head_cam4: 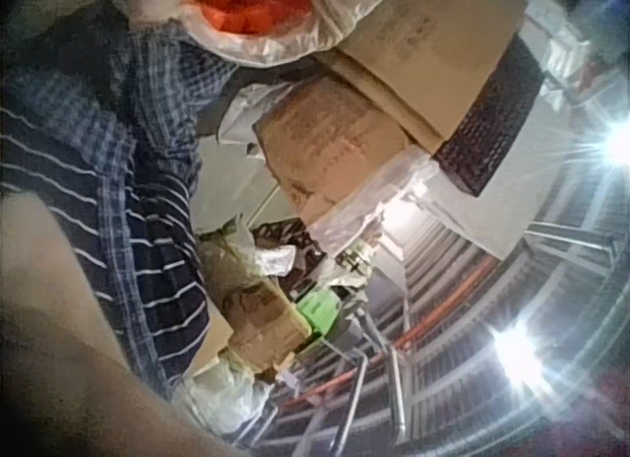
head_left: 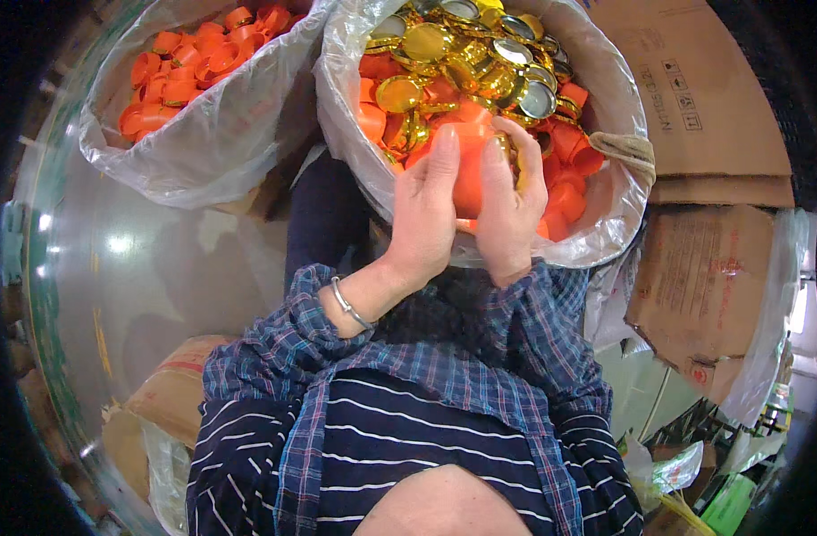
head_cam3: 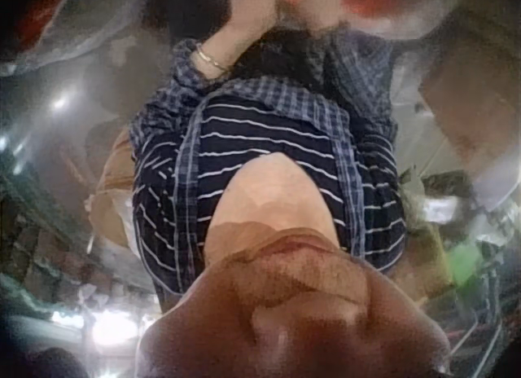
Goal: The person repeatedly picks orange plastic cups and gold-colored lids from a large bag, presses the lids onto the cups, and returns the assembled units to the same bag. The process is continuous and repetitive, with no visible change in the overall quantity of items.
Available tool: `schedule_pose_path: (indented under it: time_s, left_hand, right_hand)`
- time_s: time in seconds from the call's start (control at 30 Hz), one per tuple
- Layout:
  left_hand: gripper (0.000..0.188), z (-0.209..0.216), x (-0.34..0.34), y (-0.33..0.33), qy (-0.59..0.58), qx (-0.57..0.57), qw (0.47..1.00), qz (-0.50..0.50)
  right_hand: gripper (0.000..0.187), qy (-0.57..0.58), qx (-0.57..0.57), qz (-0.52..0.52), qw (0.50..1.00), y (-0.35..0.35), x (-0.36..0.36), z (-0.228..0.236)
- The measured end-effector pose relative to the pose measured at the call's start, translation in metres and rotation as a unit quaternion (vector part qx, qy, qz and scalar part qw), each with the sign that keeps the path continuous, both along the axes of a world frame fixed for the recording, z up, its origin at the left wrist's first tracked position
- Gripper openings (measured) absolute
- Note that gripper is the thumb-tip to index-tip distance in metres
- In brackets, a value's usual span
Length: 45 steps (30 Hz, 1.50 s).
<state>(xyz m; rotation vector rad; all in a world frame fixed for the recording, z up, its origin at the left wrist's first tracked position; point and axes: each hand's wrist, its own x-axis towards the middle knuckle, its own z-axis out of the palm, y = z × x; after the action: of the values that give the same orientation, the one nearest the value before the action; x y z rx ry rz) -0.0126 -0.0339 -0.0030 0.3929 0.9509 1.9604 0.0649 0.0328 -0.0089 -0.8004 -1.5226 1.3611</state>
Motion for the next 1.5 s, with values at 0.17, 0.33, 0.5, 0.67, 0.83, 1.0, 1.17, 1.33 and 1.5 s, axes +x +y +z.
schedule_pose_path:
  time_s: [0.17,0.33,0.5,0.67,0.83,1.0,1.17,1.33,1.5]
  left_hand:
    - [0.054,-0.009,-0.008,0.000,-0.154,0.056,0.980,-0.109]
    - [0.043,0.005,-0.055,0.008,-0.023,0.024,0.998,-0.061]
    - [0.044,0.068,-0.221,-0.022,0.606,-0.152,0.725,0.291]
    - [0.039,0.047,-0.295,-0.045,0.242,0.020,0.930,0.276]
    - [0.047,0.002,-0.217,-0.035,-0.148,0.355,0.923,-0.016]
    - [0.040,-0.029,-0.163,-0.017,-0.302,0.317,0.896,0.074]
    - [0.037,-0.054,-0.137,-0.017,-0.372,0.399,0.838,0.009]
    - [0.043,-0.052,-0.123,-0.024,-0.345,0.395,0.851,0.014]
    - [0.055,-0.069,-0.137,-0.033,-0.296,0.332,0.894,0.051]
  right_hand:
    - [0.047,-0.110,0.419,-0.053,0.900,0.005,0.009,0.008]
    - [0.054,-0.109,0.403,0.056,0.907,0.032,0.009,0.011]
    - [0.036,-0.275,0.122,0.102,0.948,0.143,0.052,-0.020]
    - [0.037,-0.467,-0.124,0.013,0.875,0.276,0.107,-0.111]
    - [0.066,-0.371,-0.304,-0.095,0.872,0.330,0.127,-0.162]
    - [0.056,-0.238,-0.313,-0.107,0.913,0.348,0.137,-0.178]
    - [0.038,-0.297,-0.198,-0.138,0.924,0.344,0.145,-0.161]
    - [0.027,-0.362,-0.118,-0.053,0.923,0.291,0.138,-0.112]
    - [0.032,-0.298,-0.178,0.035,0.937,0.213,0.127,-0.071]
